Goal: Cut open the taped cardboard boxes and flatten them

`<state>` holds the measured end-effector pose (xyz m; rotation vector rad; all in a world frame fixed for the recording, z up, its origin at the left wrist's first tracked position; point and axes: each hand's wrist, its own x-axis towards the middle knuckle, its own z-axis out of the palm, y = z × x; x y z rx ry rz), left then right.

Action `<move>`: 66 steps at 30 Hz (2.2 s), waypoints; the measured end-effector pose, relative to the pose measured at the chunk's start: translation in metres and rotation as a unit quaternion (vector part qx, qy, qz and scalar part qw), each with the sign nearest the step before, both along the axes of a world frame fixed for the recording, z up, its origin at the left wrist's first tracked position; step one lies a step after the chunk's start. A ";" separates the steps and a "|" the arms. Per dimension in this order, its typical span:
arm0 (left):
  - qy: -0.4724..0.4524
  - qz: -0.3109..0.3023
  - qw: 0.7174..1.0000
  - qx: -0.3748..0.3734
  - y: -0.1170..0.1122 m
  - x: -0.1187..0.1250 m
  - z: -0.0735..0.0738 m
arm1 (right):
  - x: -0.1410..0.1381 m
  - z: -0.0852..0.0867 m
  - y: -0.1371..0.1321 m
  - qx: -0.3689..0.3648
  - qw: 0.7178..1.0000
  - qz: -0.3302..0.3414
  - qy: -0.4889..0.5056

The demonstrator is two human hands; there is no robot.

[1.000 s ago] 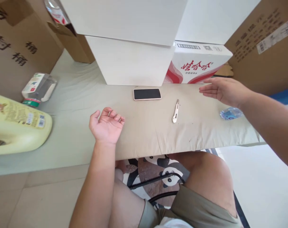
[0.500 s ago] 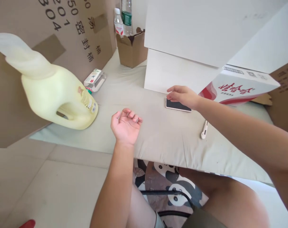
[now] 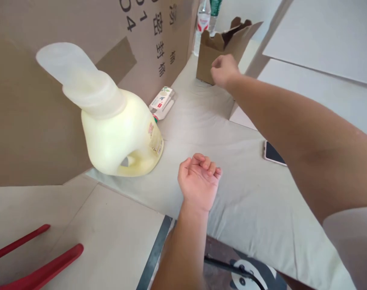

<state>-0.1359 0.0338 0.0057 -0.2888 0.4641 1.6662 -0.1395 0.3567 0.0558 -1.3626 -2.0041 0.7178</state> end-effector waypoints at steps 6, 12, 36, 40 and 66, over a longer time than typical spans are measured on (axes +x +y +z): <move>-0.022 -0.007 0.999 -0.037 0.017 -0.007 0.001 | -0.026 -0.017 0.100 -0.005 0.994 0.032 0.101; -0.023 -0.014 0.999 -0.018 0.012 -0.002 0.003 | -0.016 -0.005 0.066 0.059 0.998 0.034 0.009; 0.703 0.198 0.667 0.148 0.011 0.100 -0.018 | 0.362 -0.067 -0.351 0.208 0.937 -0.031 0.278; 0.792 0.211 0.545 0.179 0.013 0.107 -0.002 | 0.368 -0.079 -0.354 0.168 0.949 0.006 0.265; 0.656 0.135 0.712 0.213 -0.010 0.107 0.019 | 0.374 -0.093 -0.355 0.144 0.948 -0.053 0.278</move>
